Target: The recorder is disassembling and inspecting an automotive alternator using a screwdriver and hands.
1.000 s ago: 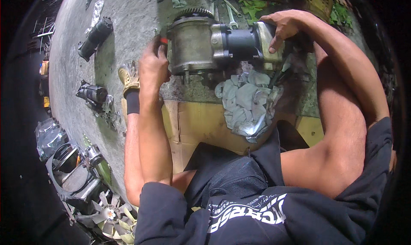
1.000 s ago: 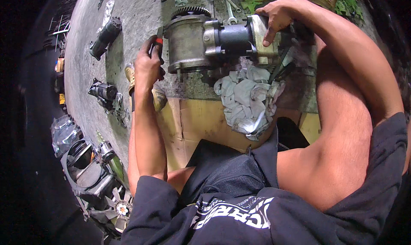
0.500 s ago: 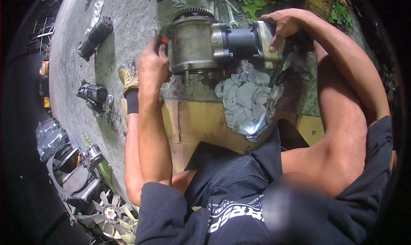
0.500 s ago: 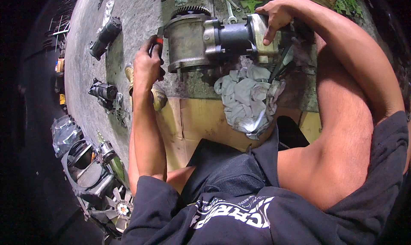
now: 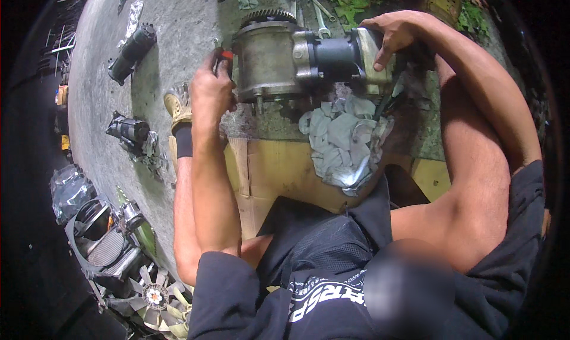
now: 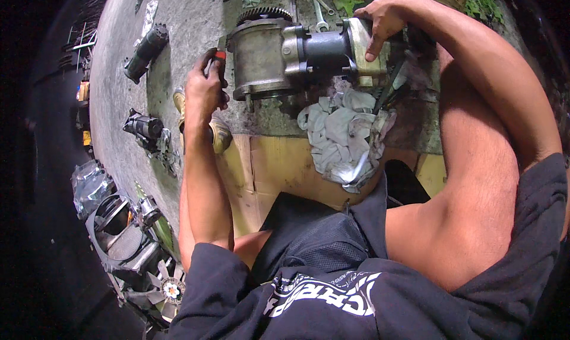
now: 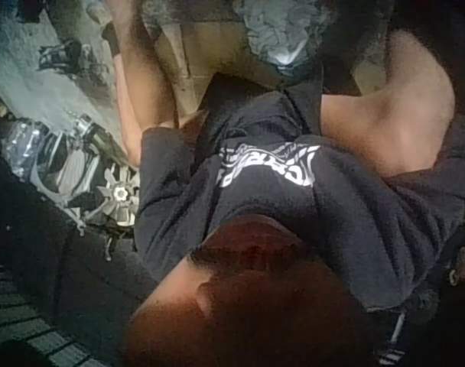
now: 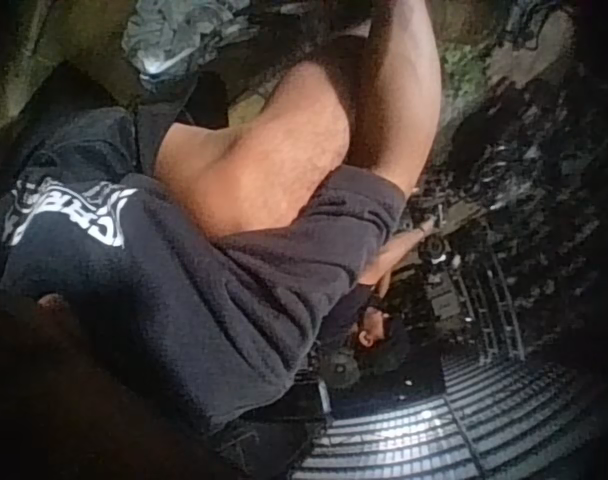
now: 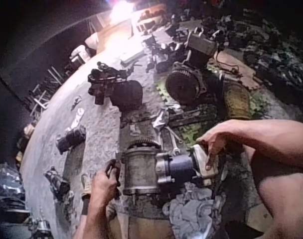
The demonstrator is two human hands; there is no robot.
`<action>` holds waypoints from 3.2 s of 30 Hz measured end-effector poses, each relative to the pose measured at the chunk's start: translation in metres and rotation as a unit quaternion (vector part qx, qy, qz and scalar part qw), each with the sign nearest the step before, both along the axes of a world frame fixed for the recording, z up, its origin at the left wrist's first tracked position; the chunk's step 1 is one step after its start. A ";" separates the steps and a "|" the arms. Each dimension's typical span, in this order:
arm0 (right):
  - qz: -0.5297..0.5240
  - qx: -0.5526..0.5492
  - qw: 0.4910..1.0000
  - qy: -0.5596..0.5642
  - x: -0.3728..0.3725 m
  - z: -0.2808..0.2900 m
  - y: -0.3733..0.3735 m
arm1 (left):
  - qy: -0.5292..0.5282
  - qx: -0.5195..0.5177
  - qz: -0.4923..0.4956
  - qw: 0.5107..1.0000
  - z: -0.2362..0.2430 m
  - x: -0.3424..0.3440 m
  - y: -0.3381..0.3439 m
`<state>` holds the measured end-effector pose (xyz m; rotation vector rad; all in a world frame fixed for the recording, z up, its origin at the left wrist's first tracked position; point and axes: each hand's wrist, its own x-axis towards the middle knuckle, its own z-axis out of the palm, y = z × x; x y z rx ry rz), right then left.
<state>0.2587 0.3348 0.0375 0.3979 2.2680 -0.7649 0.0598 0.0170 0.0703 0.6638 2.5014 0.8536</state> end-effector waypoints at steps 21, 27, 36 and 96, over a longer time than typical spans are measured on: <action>0.002 0.016 1.000 0.004 0.001 -0.001 0.000 | -0.075 0.044 0.039 0.995 -0.005 0.008 -0.008; -0.004 -0.001 1.000 -0.004 0.000 -0.001 0.000 | -0.088 0.062 0.056 0.993 -0.006 0.013 -0.008; -0.009 -0.020 1.000 0.004 0.001 -0.002 0.002 | -0.058 0.037 0.033 0.997 -0.011 0.010 -0.010; -0.019 -0.002 1.000 -0.006 0.001 0.003 0.001 | -0.032 0.034 0.009 0.999 -0.009 0.008 -0.016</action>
